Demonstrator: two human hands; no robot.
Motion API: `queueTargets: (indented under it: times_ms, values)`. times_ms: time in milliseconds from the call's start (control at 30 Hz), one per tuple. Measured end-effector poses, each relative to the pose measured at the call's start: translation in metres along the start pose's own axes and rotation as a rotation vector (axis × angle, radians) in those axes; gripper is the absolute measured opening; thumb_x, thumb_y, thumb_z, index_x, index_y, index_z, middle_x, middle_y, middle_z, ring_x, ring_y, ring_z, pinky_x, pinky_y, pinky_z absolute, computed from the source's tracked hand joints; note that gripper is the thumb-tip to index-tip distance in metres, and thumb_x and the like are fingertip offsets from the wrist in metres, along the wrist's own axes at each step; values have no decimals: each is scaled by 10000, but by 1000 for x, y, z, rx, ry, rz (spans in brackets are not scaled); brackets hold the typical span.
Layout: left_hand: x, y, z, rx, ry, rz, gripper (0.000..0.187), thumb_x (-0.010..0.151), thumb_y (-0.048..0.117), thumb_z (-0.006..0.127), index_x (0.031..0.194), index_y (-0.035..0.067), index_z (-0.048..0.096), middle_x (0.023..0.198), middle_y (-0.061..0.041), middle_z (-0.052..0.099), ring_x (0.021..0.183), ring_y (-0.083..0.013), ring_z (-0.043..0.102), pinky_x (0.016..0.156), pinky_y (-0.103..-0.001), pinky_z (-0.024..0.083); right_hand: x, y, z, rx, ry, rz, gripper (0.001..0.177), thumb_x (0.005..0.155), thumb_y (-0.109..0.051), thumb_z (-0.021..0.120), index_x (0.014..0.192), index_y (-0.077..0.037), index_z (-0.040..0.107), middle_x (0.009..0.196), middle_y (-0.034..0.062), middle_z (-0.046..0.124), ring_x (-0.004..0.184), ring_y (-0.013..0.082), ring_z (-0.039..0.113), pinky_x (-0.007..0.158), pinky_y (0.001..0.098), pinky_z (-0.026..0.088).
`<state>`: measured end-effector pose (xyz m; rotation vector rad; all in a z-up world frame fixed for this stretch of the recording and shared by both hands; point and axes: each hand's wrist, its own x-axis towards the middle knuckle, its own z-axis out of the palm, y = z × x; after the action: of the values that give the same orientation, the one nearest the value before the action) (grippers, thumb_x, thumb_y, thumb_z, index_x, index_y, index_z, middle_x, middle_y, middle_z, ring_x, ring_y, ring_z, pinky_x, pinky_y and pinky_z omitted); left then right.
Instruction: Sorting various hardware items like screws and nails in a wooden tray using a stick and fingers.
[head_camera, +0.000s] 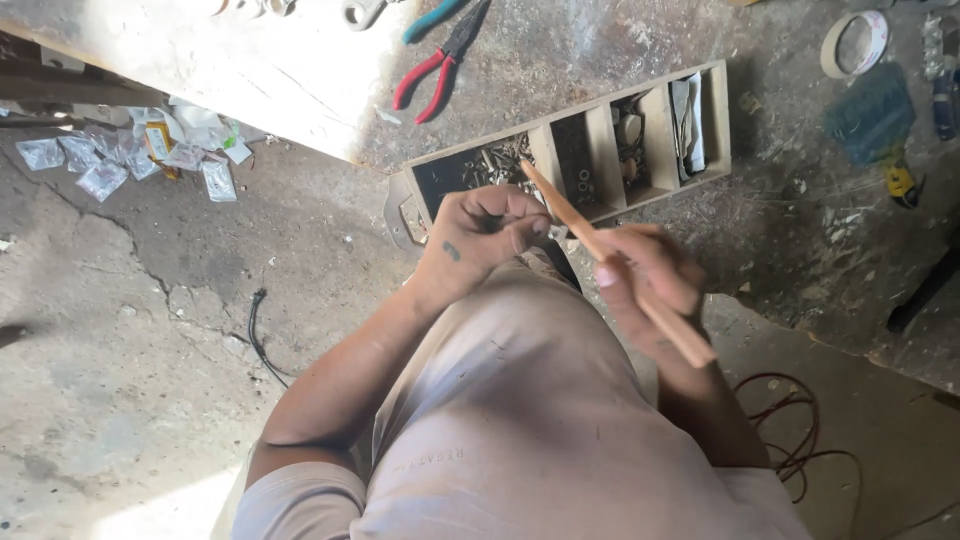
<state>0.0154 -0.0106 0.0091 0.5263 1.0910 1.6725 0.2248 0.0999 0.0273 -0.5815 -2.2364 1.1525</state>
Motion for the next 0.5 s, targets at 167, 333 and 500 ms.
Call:
queueTargets:
  times_ms: [167, 333, 500]
  values:
    - [-13, 6, 2, 133, 57, 151, 60, 851, 105, 812, 834, 61, 774, 550, 47, 394, 593, -65, 411, 569, -217, 430, 42, -51, 23, -233, -38, -255, 248, 913, -51, 769, 1115, 86, 726, 991, 187, 705, 845, 316, 734, 757, 378, 628]
    - [-27, 15, 9, 45, 64, 191, 59, 866, 67, 782, 832, 28, 754, 530, 25, 382, 605, -75, 443, 590, -236, 435, 42, -52, 29, -178, -12, -280, 143, 950, -44, 722, 1006, 86, 711, 930, 189, 700, 829, 348, 736, 694, 401, 626]
    - [-34, 10, 7, -11, 67, 204, 53, 889, 63, 755, 852, 25, 760, 515, 25, 397, 590, -84, 473, 593, -239, 449, 41, -53, 34, -108, -2, -269, 125, 971, -41, 689, 969, 84, 695, 868, 173, 690, 827, 335, 738, 706, 383, 623]
